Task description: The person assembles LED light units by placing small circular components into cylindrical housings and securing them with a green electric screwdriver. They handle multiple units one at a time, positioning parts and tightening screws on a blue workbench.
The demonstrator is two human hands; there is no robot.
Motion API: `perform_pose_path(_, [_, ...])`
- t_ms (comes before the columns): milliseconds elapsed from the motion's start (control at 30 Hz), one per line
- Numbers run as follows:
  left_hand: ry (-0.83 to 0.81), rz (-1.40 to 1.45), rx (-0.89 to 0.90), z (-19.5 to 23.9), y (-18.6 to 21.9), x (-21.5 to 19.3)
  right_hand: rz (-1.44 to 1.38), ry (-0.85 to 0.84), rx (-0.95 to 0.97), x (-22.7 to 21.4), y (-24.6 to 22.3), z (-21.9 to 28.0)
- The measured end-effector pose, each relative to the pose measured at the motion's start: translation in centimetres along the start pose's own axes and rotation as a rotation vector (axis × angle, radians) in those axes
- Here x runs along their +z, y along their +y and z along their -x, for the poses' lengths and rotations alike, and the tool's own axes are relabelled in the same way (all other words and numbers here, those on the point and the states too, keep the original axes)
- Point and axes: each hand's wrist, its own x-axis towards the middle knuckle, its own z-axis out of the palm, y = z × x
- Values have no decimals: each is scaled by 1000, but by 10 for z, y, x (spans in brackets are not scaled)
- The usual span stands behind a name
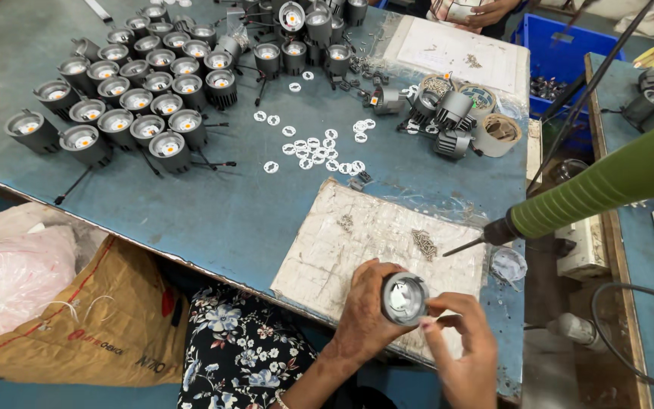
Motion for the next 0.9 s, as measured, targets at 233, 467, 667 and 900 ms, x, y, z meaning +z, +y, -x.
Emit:
perform_pose_path(233, [-135, 32, -158, 17, 10, 1, 238, -139, 104, 12, 0, -8])
perform_pose_path(467, [-277, -29, -326, 12, -1, -1, 60, -255, 149, -24, 11, -20])
perform_pose_path(667, [-176, 66, -346, 20, -16, 12, -47, -300, 178, -21, 8, -23])
perform_pose_path(900, [-105, 77, -281, 28, -22, 21, -137, -183, 81, -5, 13, -37])
